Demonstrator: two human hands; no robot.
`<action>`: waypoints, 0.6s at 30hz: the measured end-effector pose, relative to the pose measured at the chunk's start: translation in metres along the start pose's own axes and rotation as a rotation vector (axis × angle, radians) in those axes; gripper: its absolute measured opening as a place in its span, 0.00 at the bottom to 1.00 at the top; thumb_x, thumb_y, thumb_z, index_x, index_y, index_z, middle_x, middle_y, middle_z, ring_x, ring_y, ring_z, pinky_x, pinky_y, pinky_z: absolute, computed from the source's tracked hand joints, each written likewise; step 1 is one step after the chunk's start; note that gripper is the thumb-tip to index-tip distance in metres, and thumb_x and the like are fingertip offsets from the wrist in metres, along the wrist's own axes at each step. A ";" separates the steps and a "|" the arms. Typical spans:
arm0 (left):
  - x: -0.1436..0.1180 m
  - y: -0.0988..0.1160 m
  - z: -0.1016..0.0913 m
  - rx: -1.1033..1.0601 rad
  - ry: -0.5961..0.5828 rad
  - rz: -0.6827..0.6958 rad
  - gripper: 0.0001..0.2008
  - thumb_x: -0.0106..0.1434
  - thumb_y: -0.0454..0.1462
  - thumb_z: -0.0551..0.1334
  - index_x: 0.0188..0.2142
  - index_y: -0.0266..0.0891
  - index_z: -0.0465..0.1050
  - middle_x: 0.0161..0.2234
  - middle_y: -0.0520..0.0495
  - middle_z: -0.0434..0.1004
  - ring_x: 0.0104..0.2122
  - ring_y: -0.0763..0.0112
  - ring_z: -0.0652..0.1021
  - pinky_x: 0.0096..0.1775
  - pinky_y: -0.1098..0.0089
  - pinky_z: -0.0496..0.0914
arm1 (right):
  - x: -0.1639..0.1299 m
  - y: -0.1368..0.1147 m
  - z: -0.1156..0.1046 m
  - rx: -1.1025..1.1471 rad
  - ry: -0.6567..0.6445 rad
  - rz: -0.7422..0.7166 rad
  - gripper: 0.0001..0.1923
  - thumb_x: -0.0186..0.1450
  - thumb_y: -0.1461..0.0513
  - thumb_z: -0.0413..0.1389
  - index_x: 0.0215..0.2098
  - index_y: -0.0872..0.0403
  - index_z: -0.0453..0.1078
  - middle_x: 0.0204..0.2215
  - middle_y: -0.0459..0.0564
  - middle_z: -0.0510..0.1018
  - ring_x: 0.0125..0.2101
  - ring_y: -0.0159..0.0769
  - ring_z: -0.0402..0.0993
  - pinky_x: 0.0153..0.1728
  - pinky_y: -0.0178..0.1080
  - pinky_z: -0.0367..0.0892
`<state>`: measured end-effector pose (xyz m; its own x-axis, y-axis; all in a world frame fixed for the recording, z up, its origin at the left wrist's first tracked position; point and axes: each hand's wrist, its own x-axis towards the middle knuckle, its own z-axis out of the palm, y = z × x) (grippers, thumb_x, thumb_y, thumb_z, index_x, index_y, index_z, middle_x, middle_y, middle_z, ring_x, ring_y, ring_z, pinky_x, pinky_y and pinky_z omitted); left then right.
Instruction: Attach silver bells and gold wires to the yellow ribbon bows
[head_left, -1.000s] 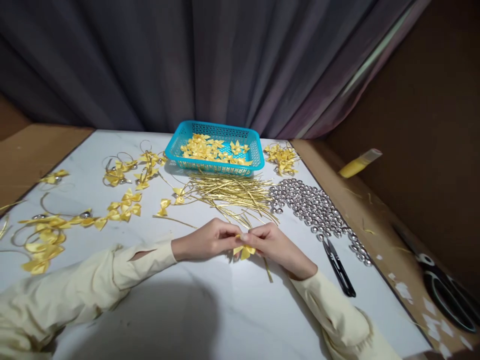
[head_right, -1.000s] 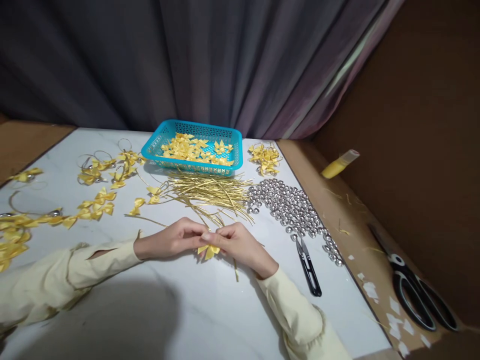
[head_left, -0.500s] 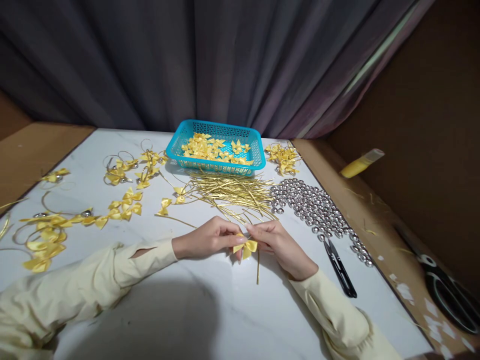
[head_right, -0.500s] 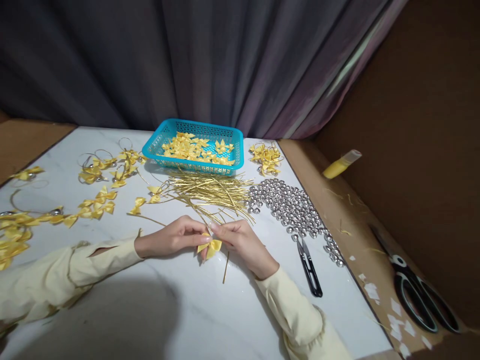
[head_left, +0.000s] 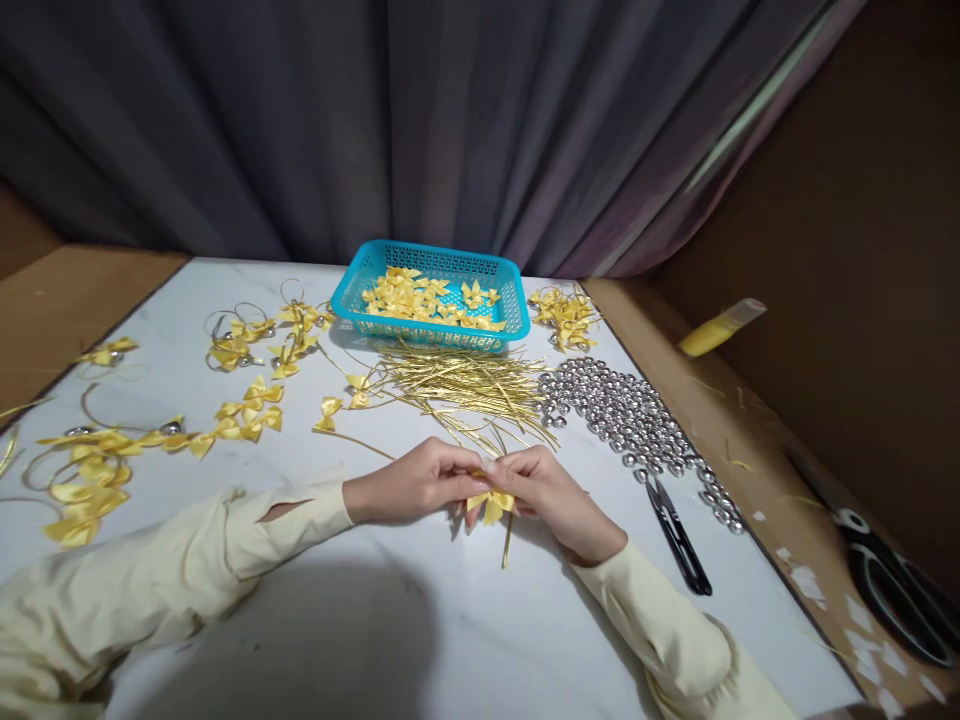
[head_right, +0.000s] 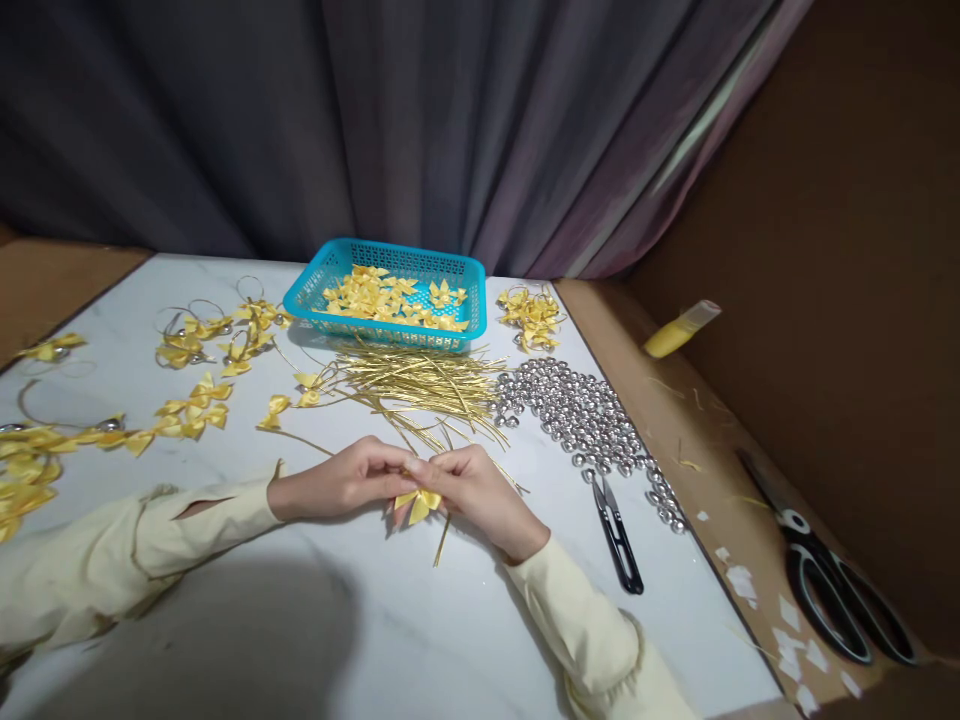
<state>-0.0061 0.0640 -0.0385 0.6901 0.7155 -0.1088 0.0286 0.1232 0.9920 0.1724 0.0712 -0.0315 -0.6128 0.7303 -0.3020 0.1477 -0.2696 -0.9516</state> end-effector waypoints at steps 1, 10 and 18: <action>0.000 0.000 0.000 -0.015 -0.005 -0.005 0.14 0.63 0.42 0.56 0.30 0.31 0.69 0.21 0.49 0.71 0.21 0.76 0.71 0.25 0.75 0.64 | 0.000 0.000 0.000 0.031 -0.002 -0.003 0.25 0.58 0.48 0.55 0.19 0.61 0.71 0.10 0.42 0.63 0.13 0.21 0.43 0.16 0.33 0.37; 0.002 0.000 0.000 -0.141 -0.025 -0.046 0.16 0.61 0.44 0.58 0.32 0.31 0.70 0.22 0.48 0.73 0.21 0.75 0.72 0.26 0.73 0.67 | -0.002 -0.007 0.005 0.091 0.026 -0.022 0.22 0.58 0.50 0.56 0.18 0.60 0.73 0.15 0.49 0.74 0.14 0.23 0.48 0.17 0.34 0.40; 0.003 -0.003 -0.002 -0.159 -0.001 -0.057 0.14 0.62 0.42 0.58 0.32 0.31 0.70 0.23 0.46 0.76 0.22 0.75 0.74 0.26 0.74 0.67 | -0.002 -0.007 0.003 -0.011 0.118 -0.043 0.21 0.58 0.51 0.57 0.18 0.59 0.72 0.14 0.47 0.73 0.17 0.26 0.52 0.20 0.34 0.47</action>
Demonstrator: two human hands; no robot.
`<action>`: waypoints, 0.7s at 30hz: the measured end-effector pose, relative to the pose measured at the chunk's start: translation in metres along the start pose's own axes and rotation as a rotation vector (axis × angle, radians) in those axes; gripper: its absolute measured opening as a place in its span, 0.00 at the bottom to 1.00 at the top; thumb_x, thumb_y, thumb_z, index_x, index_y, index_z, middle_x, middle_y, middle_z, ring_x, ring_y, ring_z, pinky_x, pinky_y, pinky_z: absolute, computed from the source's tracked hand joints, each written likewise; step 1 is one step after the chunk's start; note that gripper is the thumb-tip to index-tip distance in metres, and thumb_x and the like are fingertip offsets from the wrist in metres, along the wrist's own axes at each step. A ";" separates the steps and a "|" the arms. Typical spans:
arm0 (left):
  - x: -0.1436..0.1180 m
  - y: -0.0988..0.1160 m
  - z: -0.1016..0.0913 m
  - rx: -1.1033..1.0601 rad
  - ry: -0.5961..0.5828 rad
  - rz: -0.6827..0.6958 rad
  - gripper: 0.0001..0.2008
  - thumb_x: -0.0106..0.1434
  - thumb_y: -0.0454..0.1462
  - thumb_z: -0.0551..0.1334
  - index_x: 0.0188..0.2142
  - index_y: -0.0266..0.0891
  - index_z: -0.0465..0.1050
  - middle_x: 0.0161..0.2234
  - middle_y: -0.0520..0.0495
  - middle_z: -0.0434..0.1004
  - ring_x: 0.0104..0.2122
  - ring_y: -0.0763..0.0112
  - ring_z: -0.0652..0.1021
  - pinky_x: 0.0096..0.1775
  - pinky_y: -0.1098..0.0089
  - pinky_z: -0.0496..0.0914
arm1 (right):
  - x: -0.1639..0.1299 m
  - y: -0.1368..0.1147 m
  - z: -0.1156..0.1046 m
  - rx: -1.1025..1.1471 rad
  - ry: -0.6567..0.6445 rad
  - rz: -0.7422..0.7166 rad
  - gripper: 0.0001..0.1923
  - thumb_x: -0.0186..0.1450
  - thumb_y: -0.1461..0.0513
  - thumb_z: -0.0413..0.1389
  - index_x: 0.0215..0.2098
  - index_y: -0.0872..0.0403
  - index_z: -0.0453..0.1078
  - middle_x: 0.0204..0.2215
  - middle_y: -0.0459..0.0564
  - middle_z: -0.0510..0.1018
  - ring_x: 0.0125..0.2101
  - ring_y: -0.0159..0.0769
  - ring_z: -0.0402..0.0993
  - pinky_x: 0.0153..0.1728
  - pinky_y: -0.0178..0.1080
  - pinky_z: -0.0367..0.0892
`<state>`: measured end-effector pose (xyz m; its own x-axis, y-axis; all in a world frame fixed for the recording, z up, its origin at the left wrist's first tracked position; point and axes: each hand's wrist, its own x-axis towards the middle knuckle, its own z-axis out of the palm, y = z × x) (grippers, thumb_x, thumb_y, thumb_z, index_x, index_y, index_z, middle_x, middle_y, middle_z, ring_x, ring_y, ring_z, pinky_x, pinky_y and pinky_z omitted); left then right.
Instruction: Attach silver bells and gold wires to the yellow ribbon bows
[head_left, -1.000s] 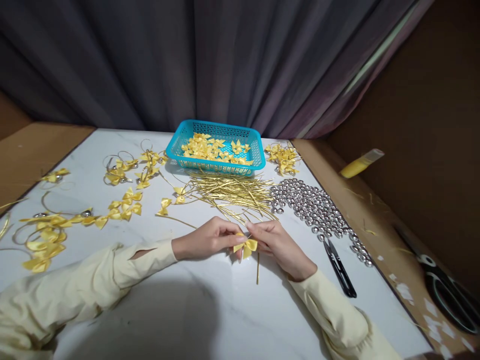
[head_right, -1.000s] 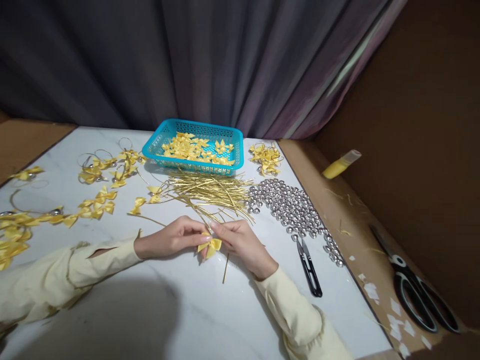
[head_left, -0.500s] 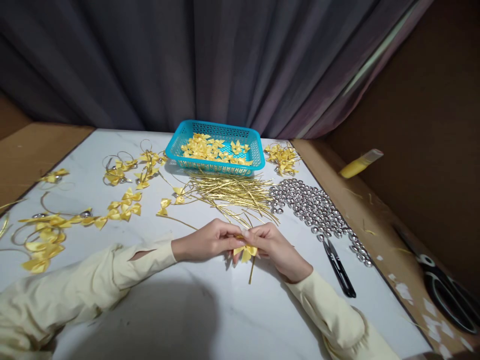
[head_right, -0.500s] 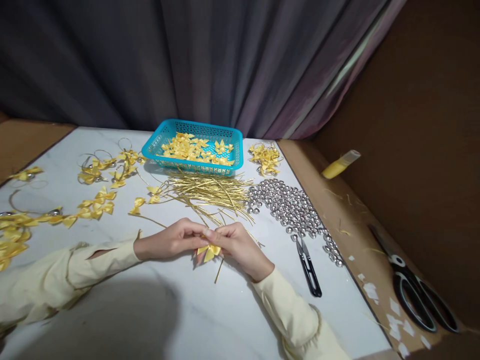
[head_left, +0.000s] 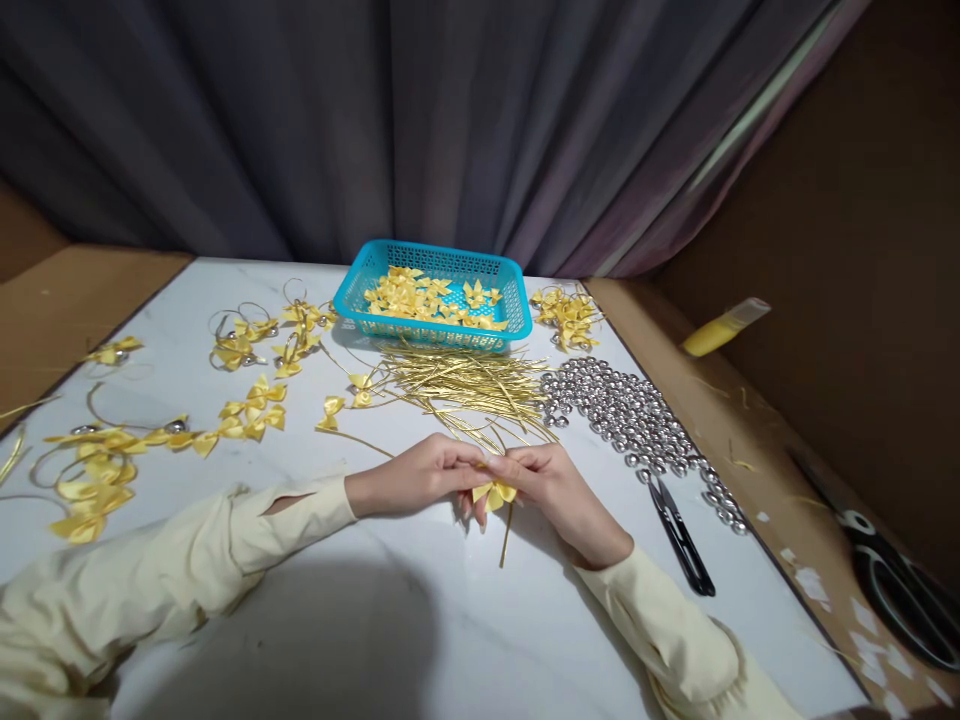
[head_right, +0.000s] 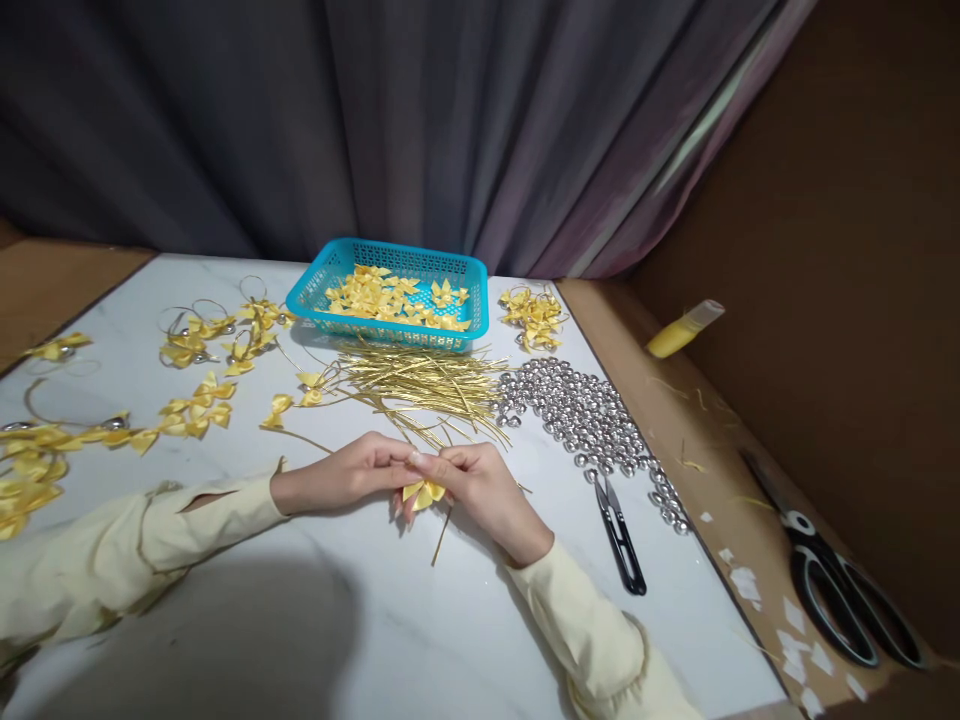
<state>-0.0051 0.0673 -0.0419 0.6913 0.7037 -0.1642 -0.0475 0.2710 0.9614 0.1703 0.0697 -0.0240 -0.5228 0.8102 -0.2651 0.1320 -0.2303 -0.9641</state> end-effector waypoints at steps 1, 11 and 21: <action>0.000 0.000 0.000 0.011 -0.005 0.004 0.14 0.62 0.42 0.57 0.33 0.31 0.70 0.24 0.45 0.76 0.22 0.76 0.74 0.26 0.74 0.67 | 0.000 0.000 0.000 0.006 -0.003 0.002 0.21 0.58 0.51 0.57 0.18 0.59 0.72 0.14 0.47 0.72 0.17 0.26 0.51 0.20 0.34 0.46; 0.000 0.003 0.001 0.098 -0.009 0.043 0.16 0.64 0.43 0.55 0.31 0.30 0.71 0.24 0.45 0.75 0.23 0.76 0.73 0.27 0.75 0.67 | 0.004 0.007 -0.002 0.175 -0.057 0.036 0.24 0.59 0.50 0.55 0.16 0.60 0.70 0.10 0.44 0.67 0.12 0.21 0.41 0.15 0.33 0.35; -0.002 0.000 0.002 0.075 -0.010 0.033 0.15 0.63 0.43 0.56 0.30 0.31 0.69 0.24 0.47 0.74 0.23 0.76 0.72 0.27 0.75 0.66 | 0.004 0.008 0.003 0.258 -0.204 0.053 0.27 0.62 0.49 0.50 0.20 0.63 0.72 0.17 0.52 0.75 0.11 0.20 0.44 0.12 0.31 0.36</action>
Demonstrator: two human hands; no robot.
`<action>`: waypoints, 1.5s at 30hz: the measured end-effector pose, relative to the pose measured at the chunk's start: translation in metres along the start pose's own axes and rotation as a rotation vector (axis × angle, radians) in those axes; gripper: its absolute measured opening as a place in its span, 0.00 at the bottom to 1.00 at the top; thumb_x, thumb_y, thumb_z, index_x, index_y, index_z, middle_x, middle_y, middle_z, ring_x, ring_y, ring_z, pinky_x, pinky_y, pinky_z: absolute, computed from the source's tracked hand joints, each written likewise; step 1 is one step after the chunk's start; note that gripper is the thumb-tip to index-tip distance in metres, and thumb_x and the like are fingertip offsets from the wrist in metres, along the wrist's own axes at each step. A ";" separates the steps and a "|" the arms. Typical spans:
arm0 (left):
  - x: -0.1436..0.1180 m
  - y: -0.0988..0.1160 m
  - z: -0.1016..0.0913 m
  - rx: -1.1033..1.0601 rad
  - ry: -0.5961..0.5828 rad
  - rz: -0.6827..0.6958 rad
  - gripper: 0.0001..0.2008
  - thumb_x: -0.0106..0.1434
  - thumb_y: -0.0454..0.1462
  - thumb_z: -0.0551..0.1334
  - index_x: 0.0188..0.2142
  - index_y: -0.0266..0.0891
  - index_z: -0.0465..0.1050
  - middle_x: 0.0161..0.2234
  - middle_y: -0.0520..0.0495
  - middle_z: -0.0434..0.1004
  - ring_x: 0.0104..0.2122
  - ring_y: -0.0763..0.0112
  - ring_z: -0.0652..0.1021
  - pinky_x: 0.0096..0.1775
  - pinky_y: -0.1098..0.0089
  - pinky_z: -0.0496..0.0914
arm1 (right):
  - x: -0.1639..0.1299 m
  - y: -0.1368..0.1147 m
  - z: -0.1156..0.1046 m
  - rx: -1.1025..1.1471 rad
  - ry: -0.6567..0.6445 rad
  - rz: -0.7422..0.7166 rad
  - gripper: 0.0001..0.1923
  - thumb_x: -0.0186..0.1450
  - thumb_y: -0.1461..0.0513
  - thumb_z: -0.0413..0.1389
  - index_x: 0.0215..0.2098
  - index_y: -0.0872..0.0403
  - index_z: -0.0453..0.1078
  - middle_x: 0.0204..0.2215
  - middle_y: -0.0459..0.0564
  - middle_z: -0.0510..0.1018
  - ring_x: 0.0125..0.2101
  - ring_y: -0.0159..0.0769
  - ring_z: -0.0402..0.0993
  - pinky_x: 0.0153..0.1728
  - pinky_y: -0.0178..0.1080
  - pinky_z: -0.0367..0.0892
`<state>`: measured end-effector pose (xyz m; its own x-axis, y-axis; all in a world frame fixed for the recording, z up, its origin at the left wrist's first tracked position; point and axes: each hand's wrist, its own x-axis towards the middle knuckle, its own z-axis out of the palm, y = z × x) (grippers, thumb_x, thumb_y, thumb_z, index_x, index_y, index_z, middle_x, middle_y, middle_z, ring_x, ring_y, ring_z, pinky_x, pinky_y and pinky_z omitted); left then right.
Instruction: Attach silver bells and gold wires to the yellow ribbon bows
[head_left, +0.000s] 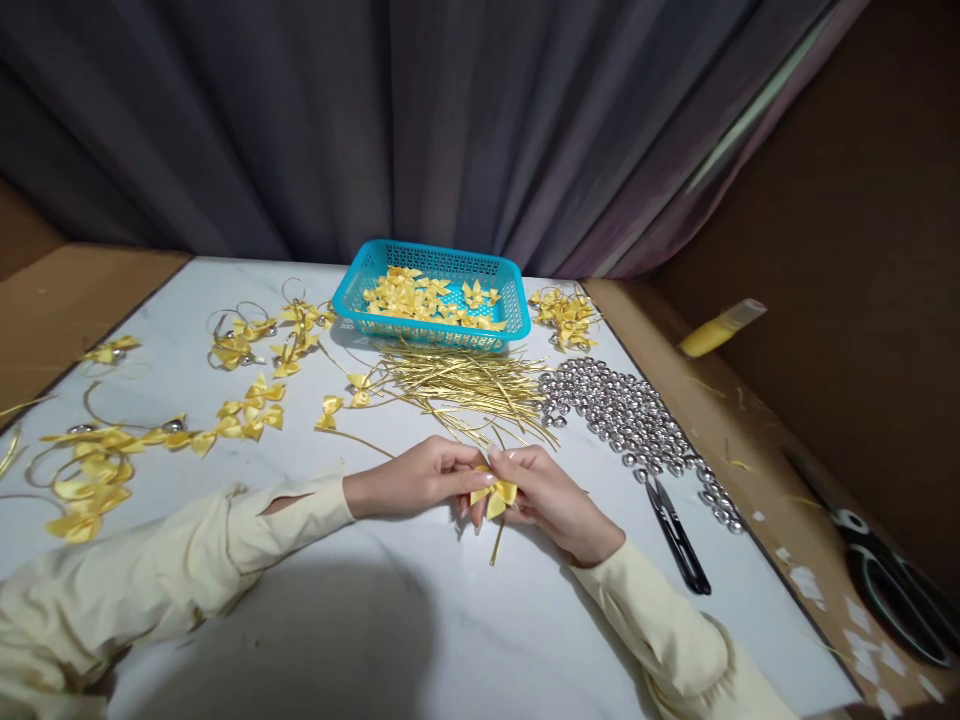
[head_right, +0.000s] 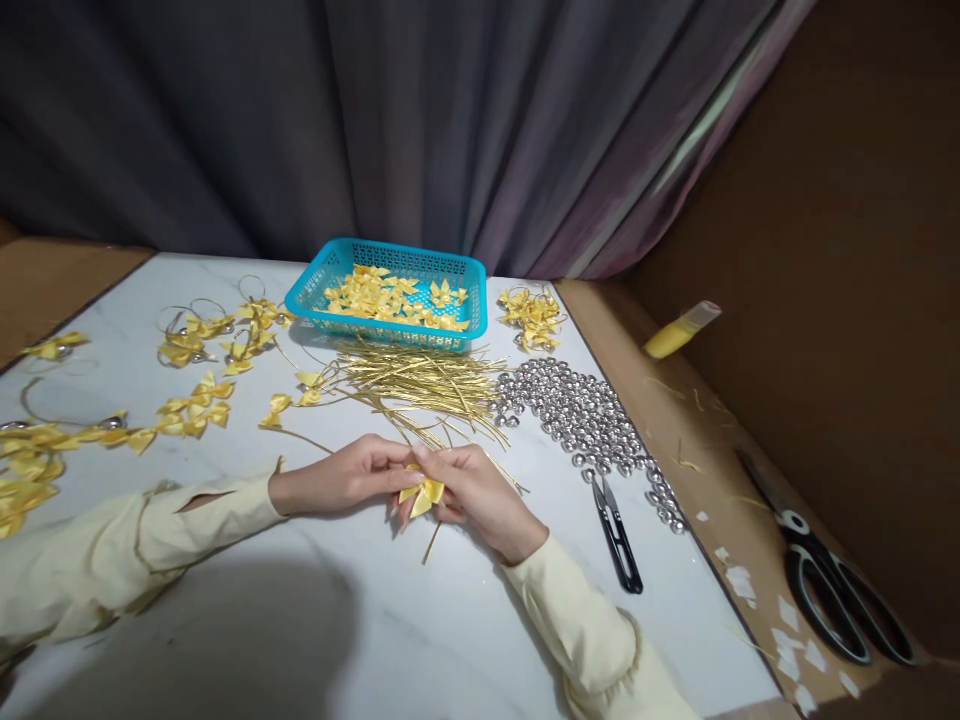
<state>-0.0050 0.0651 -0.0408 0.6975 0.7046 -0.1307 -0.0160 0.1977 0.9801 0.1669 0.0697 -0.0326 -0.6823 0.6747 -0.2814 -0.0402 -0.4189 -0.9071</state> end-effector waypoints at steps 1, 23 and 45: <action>0.000 0.000 0.000 0.001 0.002 -0.001 0.15 0.63 0.43 0.56 0.30 0.31 0.69 0.23 0.47 0.74 0.23 0.76 0.72 0.27 0.75 0.66 | 0.000 0.001 0.000 0.010 0.007 0.000 0.27 0.62 0.49 0.50 0.20 0.63 0.72 0.17 0.52 0.75 0.11 0.20 0.44 0.13 0.31 0.35; 0.002 0.002 0.002 0.119 0.087 0.090 0.15 0.65 0.40 0.54 0.28 0.32 0.70 0.24 0.48 0.73 0.24 0.76 0.71 0.29 0.76 0.65 | 0.007 0.008 -0.002 0.216 0.178 -0.006 0.28 0.54 0.49 0.59 0.12 0.54 0.49 0.09 0.36 0.50 0.11 0.20 0.45 0.13 0.29 0.38; -0.001 0.003 0.003 0.158 0.073 0.056 0.13 0.65 0.41 0.53 0.30 0.33 0.68 0.22 0.49 0.72 0.22 0.77 0.69 0.25 0.76 0.63 | -0.002 0.001 0.000 -0.010 0.142 -0.100 0.18 0.60 0.54 0.56 0.20 0.57 0.62 0.17 0.46 0.73 0.14 0.23 0.59 0.16 0.30 0.47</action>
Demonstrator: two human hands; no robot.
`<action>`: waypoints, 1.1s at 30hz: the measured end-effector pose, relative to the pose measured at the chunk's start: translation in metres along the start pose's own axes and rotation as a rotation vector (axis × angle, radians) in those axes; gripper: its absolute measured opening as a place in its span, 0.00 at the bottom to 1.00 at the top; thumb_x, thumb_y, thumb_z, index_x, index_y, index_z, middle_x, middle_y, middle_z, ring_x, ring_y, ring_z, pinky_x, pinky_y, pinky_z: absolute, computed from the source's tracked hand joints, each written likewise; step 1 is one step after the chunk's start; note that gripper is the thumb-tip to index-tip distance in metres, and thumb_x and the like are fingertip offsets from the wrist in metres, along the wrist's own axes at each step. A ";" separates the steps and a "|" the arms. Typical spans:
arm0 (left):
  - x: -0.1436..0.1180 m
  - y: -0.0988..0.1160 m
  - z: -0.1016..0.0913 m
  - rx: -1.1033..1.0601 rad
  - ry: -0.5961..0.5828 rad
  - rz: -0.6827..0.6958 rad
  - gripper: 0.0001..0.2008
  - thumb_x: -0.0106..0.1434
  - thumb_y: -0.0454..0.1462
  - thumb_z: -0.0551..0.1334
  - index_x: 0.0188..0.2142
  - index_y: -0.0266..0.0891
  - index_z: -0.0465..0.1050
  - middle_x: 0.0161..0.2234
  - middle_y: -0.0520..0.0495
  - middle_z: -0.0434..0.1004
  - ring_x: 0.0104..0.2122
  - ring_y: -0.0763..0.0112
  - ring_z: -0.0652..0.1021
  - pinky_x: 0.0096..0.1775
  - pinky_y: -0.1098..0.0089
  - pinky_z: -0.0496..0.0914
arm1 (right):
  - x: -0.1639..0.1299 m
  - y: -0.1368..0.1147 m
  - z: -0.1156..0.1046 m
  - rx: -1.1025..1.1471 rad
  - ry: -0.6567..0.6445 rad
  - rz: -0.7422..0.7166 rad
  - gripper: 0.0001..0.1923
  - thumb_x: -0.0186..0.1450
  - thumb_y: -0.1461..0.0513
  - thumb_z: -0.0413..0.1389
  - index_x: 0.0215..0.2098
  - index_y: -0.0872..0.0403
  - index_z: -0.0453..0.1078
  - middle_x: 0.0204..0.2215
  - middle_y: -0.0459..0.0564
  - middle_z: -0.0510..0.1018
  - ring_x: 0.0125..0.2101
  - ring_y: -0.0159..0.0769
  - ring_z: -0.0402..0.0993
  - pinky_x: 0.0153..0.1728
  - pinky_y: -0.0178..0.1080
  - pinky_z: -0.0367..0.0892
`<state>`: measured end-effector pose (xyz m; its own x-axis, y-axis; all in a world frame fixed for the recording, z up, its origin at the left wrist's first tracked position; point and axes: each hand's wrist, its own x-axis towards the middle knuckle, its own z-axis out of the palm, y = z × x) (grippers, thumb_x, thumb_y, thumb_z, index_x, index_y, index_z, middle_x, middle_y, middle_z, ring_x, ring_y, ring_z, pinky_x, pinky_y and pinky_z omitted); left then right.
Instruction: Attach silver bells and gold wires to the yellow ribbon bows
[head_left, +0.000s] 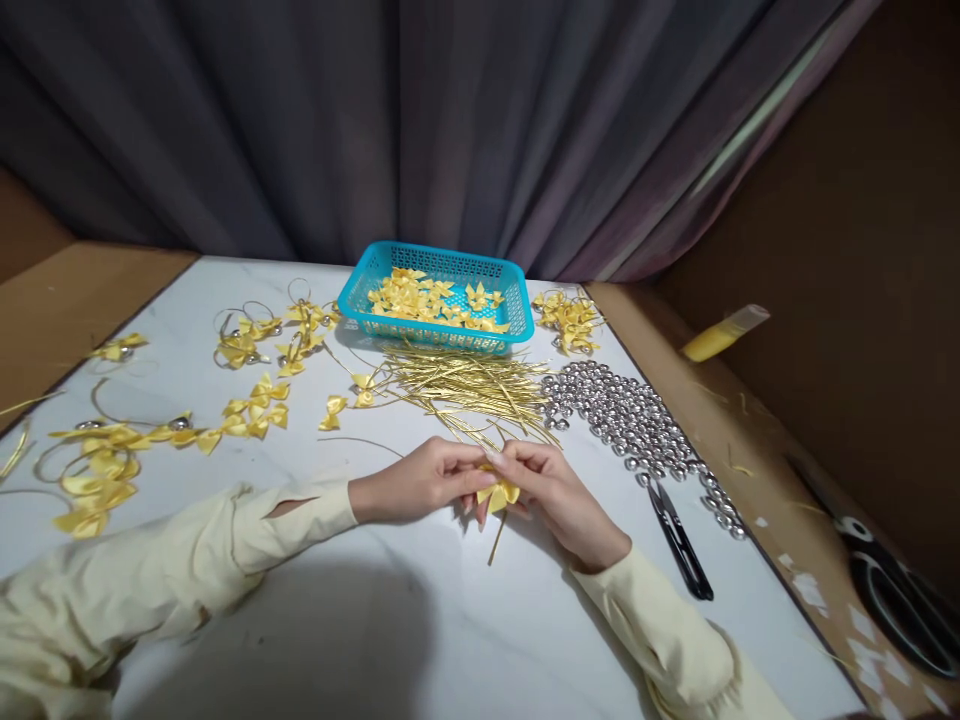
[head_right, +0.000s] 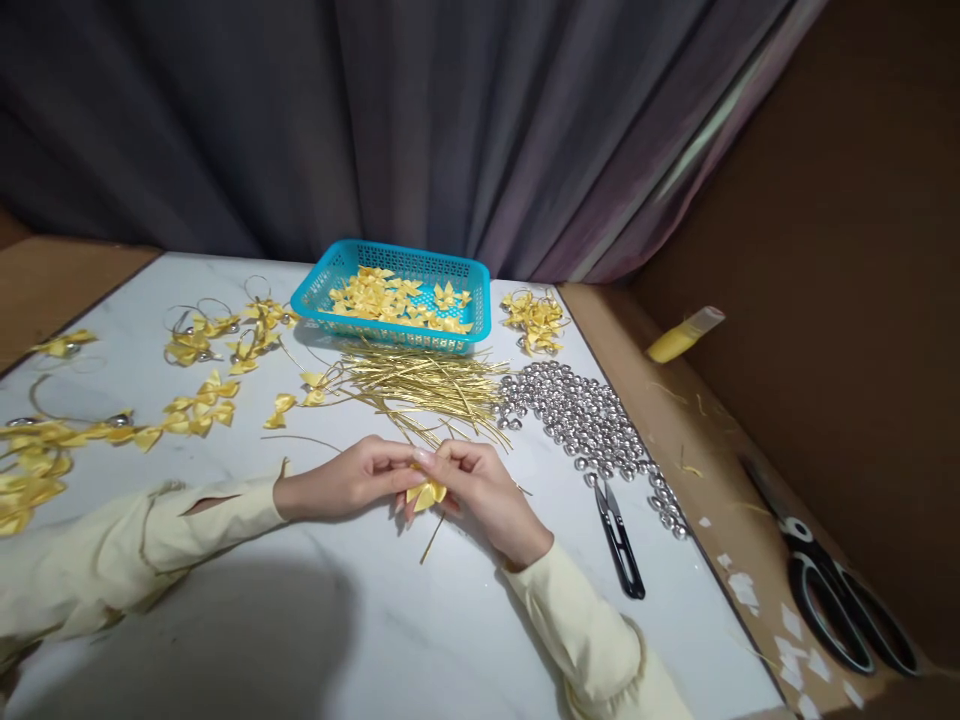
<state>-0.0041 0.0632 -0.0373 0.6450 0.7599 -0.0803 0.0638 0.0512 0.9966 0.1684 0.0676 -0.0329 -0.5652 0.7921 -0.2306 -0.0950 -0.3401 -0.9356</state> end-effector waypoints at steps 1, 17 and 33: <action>0.000 0.000 0.000 -0.038 -0.001 -0.004 0.14 0.64 0.42 0.54 0.30 0.32 0.68 0.22 0.49 0.72 0.21 0.77 0.69 0.25 0.76 0.63 | 0.000 0.000 0.000 0.014 0.017 -0.009 0.17 0.60 0.54 0.57 0.20 0.57 0.63 0.17 0.45 0.73 0.14 0.23 0.58 0.16 0.30 0.47; 0.007 0.003 -0.005 -0.611 -0.133 -0.216 0.14 0.55 0.43 0.65 0.26 0.31 0.69 0.21 0.48 0.74 0.23 0.76 0.73 0.27 0.77 0.64 | 0.000 -0.003 0.009 0.092 0.154 -0.003 0.19 0.57 0.55 0.59 0.16 0.57 0.59 0.11 0.38 0.59 0.13 0.20 0.45 0.15 0.30 0.38; 0.005 0.004 -0.003 -0.503 -0.080 -0.185 0.12 0.59 0.40 0.61 0.25 0.32 0.67 0.22 0.48 0.72 0.23 0.76 0.70 0.28 0.75 0.62 | 0.001 -0.002 0.006 0.048 0.227 -0.028 0.20 0.56 0.55 0.59 0.16 0.56 0.57 0.13 0.37 0.52 0.15 0.21 0.44 0.15 0.30 0.38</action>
<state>-0.0030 0.0696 -0.0340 0.7147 0.6581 -0.2367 -0.1781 0.4986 0.8484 0.1629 0.0657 -0.0297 -0.3635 0.8934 -0.2640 -0.1495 -0.3357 -0.9300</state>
